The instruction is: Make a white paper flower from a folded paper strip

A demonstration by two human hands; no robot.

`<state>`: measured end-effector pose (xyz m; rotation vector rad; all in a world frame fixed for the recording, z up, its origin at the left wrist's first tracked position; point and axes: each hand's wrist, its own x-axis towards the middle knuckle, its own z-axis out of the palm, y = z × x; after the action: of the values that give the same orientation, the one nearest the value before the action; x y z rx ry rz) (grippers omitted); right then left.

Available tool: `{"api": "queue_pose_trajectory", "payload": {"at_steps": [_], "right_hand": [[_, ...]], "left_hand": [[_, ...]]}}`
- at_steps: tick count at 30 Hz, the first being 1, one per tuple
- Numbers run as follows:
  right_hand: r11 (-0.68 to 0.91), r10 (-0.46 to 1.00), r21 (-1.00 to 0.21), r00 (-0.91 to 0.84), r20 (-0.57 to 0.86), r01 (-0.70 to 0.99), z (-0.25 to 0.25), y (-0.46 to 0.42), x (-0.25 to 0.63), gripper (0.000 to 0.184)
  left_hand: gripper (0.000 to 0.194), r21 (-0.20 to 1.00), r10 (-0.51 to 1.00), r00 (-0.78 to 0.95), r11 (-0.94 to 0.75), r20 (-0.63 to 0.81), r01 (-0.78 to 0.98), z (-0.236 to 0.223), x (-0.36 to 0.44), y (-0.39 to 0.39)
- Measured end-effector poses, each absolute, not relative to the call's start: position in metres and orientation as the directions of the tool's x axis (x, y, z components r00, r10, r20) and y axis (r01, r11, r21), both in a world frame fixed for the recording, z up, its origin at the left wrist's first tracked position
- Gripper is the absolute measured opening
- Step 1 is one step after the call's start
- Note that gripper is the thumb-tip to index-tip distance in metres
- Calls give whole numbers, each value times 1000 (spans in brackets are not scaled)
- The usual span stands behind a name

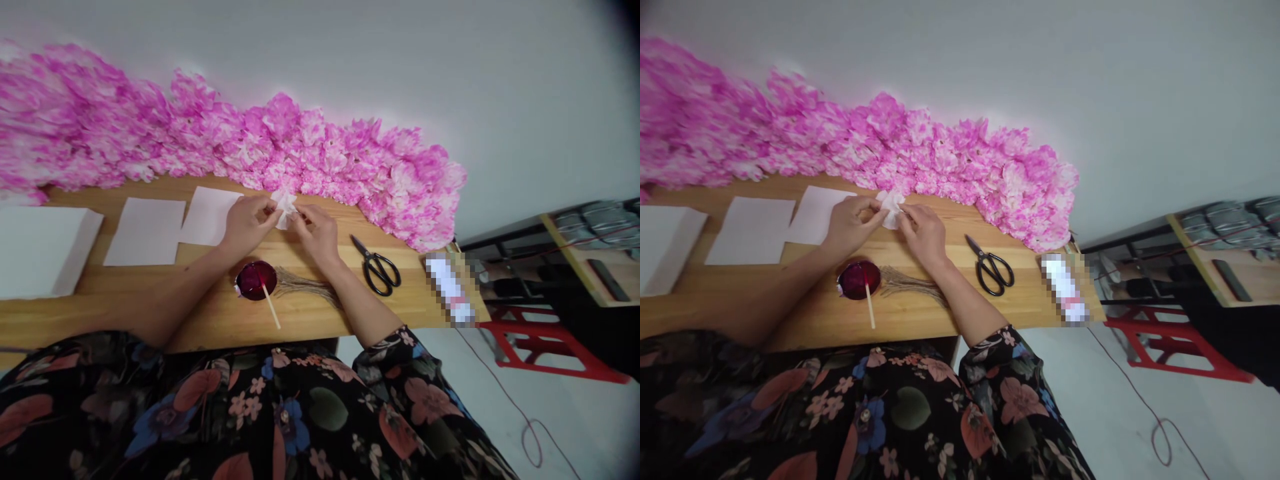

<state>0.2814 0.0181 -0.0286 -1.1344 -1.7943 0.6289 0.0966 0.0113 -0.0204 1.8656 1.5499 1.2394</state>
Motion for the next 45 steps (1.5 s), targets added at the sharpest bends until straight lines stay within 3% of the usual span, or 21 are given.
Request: {"api": "queue_pose_trajectory", "payload": {"at_steps": [5,9,15,25,33,36,39,42,45], "right_hand": [[240,971,-940,-72,229,243,-33,28,285,26],[255,967,-940,-86,241,227,-30,26,284,24],[357,933,-886,-156,324,297,-30,21,282,25],[369,929,-823,-175,325,431,-25,16,281,23],[486,873,-787,-253,417,380,-26,15,281,19],[321,946,-911,-138,294,260,-24,18,280,20],[64,997,-998,-31,64,7,-28,25,283,28],[-125,992,-963,-11,-126,-240,-34,34,287,35],[-183,982,-927,-23,-186,-329,-39,39,289,37]], "left_hand": [[13,924,962,-105,-208,253,320,-28,96,16],[16,951,977,-60,-184,205,250,-28,95,18],[34,923,976,-30,-193,215,333,-21,96,12],[33,763,946,62,-295,319,575,-15,96,7],[32,828,974,-22,-180,226,531,-17,95,9],[27,880,974,-104,-134,202,456,-22,89,14],[23,914,968,-172,-104,184,391,-29,79,19],[20,927,959,-232,-71,165,368,-36,72,27],[23,954,957,-269,-27,111,299,-34,71,38]]}}
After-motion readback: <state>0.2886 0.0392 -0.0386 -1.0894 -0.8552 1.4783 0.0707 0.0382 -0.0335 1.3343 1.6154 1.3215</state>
